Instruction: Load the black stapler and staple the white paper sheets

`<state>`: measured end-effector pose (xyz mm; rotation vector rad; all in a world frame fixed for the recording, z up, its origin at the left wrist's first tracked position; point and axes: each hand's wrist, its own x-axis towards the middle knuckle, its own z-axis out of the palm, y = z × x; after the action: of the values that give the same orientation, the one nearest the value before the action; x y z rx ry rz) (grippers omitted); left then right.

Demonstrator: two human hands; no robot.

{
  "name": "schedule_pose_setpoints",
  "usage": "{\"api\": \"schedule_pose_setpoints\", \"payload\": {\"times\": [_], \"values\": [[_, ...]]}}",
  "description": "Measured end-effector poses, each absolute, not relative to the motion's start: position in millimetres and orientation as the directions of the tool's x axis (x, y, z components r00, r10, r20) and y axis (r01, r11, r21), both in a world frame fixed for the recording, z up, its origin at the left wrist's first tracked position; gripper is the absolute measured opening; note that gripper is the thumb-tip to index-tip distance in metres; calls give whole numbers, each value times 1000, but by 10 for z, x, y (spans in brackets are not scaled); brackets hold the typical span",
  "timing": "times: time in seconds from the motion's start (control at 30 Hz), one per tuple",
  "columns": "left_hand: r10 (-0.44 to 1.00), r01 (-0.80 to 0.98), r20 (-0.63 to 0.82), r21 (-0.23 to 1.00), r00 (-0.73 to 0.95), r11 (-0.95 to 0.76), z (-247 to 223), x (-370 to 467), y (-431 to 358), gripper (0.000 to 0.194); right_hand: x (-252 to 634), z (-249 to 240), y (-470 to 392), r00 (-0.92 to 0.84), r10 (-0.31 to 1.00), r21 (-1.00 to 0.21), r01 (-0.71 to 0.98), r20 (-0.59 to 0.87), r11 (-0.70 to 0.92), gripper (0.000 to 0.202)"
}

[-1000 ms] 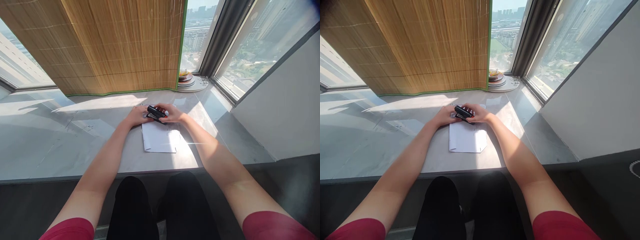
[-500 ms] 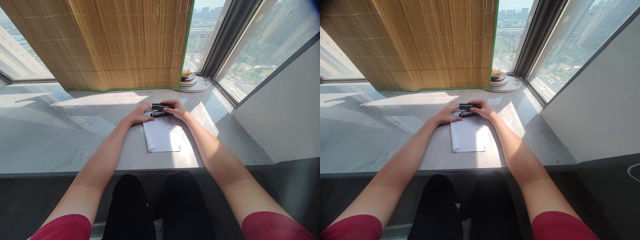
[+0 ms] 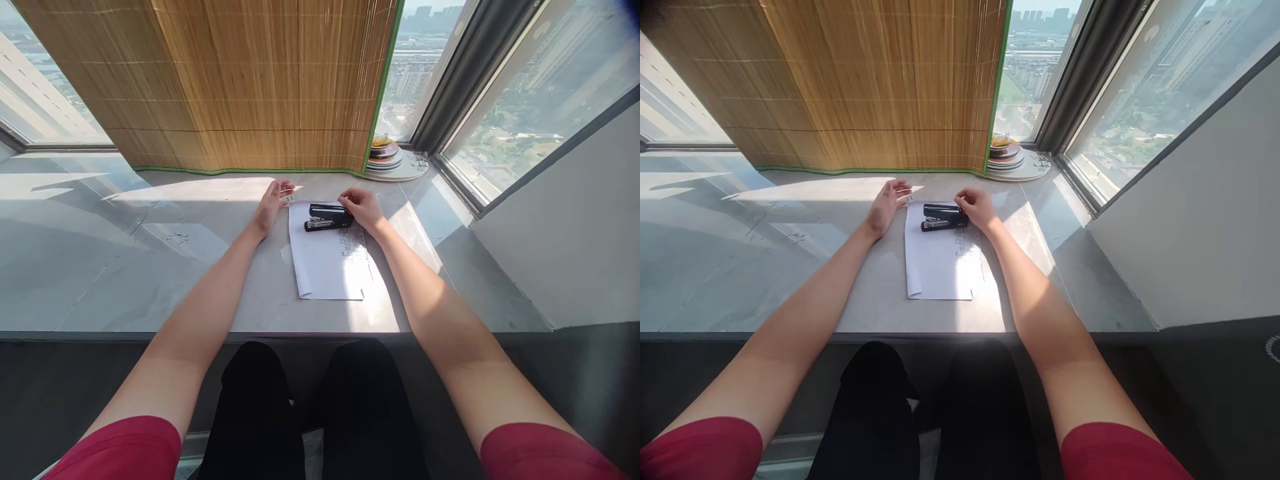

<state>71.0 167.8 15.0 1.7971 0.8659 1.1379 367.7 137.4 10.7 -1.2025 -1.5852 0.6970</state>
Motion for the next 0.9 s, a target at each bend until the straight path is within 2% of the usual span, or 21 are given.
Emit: {"api": "schedule_pose_setpoints", "payload": {"times": [0.1, 0.23, 0.33, 0.43, 0.67, 0.9], "values": [[885, 68, 335, 925, 323, -375, 142, 729, 1684, 71, 3809, 224, 1273, -74, 980, -961, 194, 184, 195, 30], [873, 91, 357, 909, 333, -407, 155, 751, 1645, 68, 3978, 391, 1132, -243, 970, -1000, -8, -27, -30, 41], [879, 92, 351, 913, 322, -398, 150, 758, 1649, 66, 4013, 418, 1099, -331, 930, -984, -27, -160, -179, 41], [882, 86, 333, 921, 335, -380, 120, 767, 1685, 67, 3985, 386, 1118, -338, 900, -953, -29, -276, -303, 38], [906, 81, 281, 944, 317, -321, 148, 795, 1673, 75, 3937, 425, 1115, -325, 870, -913, -46, -371, -406, 35], [936, 17, 203, 976, 287, -217, 283, 804, 1602, 88, 3944, 435, 1145, -314, 869, -903, -70, -383, -423, 32]]}}
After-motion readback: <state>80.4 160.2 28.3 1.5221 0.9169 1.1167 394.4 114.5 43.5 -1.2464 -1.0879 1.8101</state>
